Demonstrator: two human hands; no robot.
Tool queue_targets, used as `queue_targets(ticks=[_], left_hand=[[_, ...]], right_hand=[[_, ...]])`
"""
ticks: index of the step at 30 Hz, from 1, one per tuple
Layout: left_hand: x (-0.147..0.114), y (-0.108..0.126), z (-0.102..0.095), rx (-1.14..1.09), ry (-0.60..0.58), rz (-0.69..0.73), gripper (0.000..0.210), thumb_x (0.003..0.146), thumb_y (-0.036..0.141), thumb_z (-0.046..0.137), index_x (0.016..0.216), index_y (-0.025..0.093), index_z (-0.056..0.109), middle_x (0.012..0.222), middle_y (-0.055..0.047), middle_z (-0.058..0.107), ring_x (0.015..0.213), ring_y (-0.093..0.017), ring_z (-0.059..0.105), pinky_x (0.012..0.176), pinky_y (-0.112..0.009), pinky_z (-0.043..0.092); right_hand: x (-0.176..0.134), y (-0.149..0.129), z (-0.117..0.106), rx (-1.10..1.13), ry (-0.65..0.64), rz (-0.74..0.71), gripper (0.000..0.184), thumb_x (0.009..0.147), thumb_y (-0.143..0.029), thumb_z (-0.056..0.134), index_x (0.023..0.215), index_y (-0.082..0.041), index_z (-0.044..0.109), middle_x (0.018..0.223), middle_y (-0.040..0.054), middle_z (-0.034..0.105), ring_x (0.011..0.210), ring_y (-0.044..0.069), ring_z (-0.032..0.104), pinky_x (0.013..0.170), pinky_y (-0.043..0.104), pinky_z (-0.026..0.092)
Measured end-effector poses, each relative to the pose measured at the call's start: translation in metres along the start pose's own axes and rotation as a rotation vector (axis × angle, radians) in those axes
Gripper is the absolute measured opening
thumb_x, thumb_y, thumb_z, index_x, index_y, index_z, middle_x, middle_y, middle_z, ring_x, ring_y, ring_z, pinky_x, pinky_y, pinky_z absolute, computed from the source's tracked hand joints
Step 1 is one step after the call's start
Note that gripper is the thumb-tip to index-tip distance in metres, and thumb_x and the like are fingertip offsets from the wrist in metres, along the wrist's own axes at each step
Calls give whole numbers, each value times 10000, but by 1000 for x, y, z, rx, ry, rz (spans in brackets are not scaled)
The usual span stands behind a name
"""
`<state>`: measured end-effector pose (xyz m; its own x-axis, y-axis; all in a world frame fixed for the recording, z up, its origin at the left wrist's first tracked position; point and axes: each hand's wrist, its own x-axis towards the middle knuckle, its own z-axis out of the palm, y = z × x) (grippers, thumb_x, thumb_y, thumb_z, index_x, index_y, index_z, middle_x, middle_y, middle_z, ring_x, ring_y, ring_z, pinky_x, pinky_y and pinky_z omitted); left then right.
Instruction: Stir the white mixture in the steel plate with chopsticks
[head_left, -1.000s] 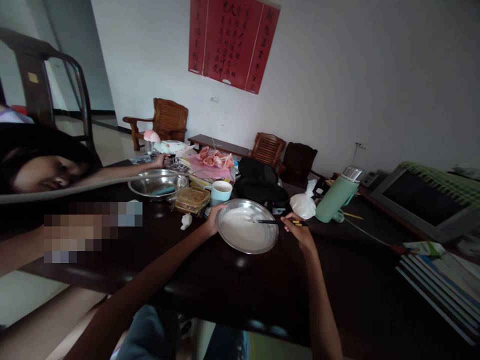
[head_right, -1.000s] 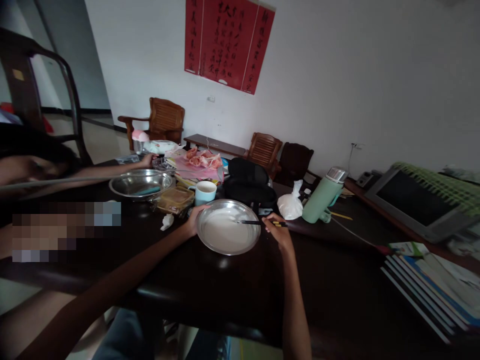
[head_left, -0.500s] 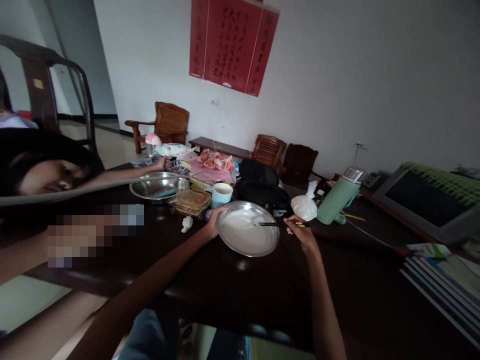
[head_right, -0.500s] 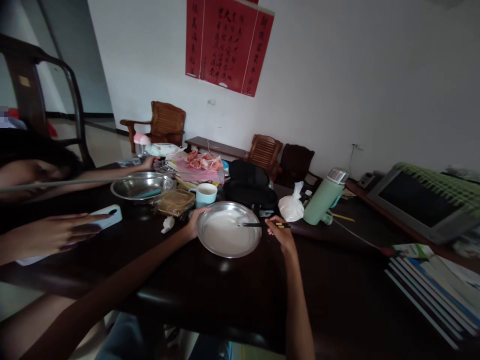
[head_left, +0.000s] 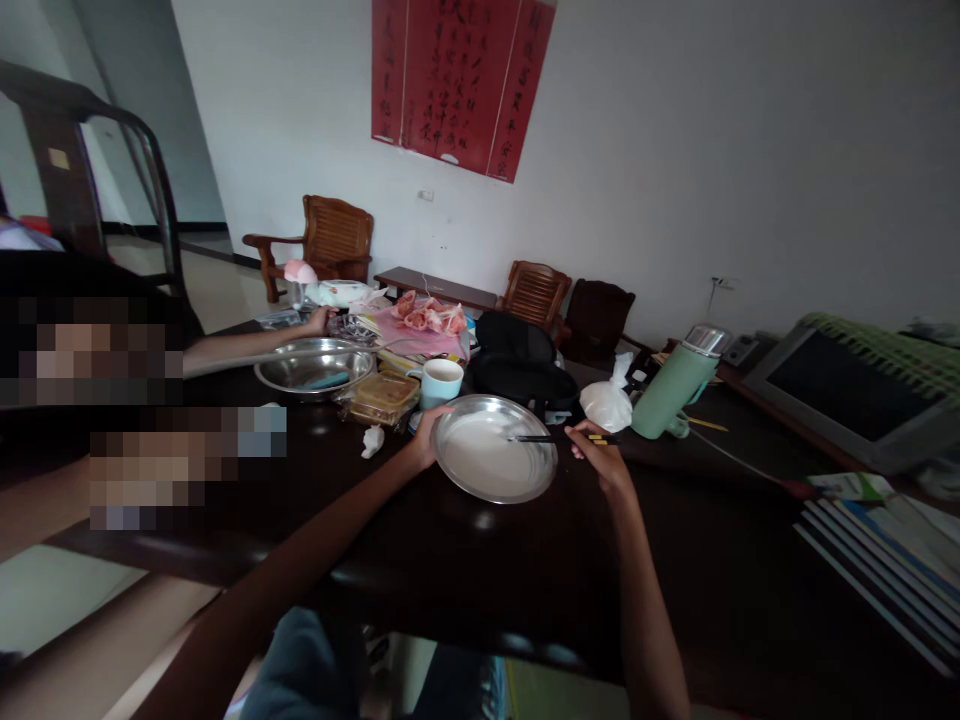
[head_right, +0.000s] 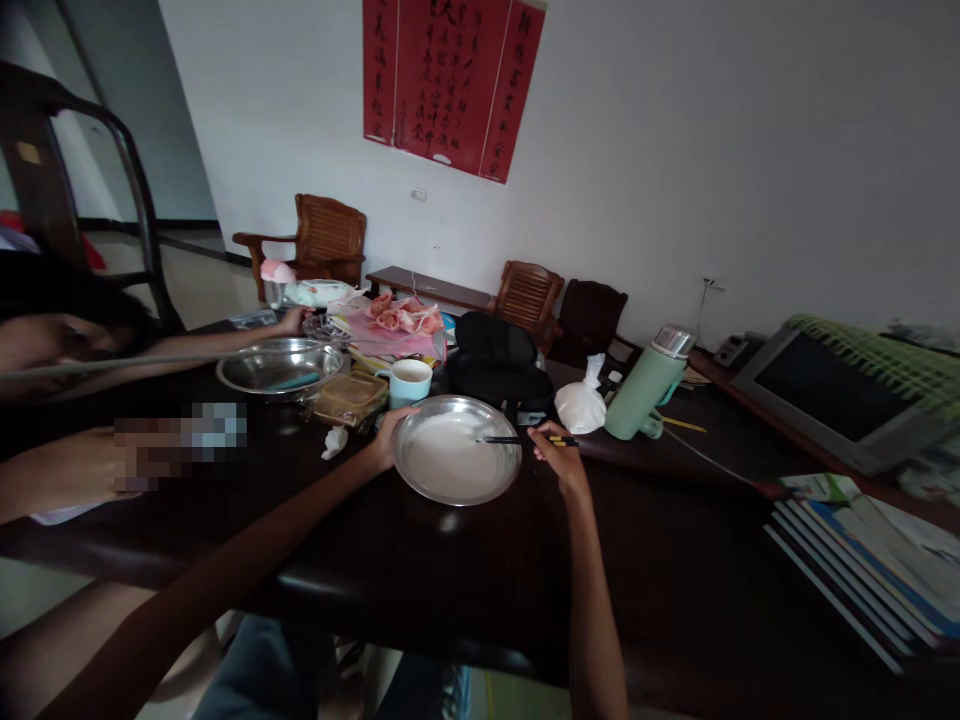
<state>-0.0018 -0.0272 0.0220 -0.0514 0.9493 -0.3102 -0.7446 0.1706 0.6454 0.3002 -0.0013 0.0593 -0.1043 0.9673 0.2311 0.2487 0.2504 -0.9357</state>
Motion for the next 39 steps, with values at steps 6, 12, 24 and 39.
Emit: queue_targets(ticks=[6, 12, 24, 39], left_hand=[[5, -1, -4, 36, 14, 9, 67, 798, 192, 708, 812, 170, 770, 598, -61, 699, 599, -235, 643, 649, -332, 503], [3, 0, -1, 54, 35, 2, 80, 844, 209, 680, 831, 152, 734, 586, -40, 686, 585, -202, 605, 650, -304, 497], [3, -2, -3, 34, -2, -1, 61, 828, 188, 701, 833, 146, 745, 654, -72, 724, 634, -224, 633, 684, -335, 493], [5, -1, -4, 13, -10, -3, 59, 821, 178, 714, 791, 141, 749, 624, -52, 719, 584, -201, 631, 628, -303, 500]], right_hand=[[-9, -6, 6, 50, -157, 41, 611, 573, -772, 887, 577, -241, 583, 491, -43, 535, 479, 134, 495, 498, 281, 403], [-4, -5, 4, 50, -27, 30, 590, 552, -772, 881, 645, -244, 634, 531, -38, 568, 507, 142, 519, 510, 279, 389], [-11, -12, 20, -7, -143, 21, 617, 580, -821, 843, 689, -241, 661, 567, -24, 601, 557, 164, 556, 557, 299, 432], [-13, -17, 20, -37, -167, -31, 586, 624, -802, 826, 679, -248, 644, 582, -31, 602, 583, 165, 560, 597, 310, 471]])
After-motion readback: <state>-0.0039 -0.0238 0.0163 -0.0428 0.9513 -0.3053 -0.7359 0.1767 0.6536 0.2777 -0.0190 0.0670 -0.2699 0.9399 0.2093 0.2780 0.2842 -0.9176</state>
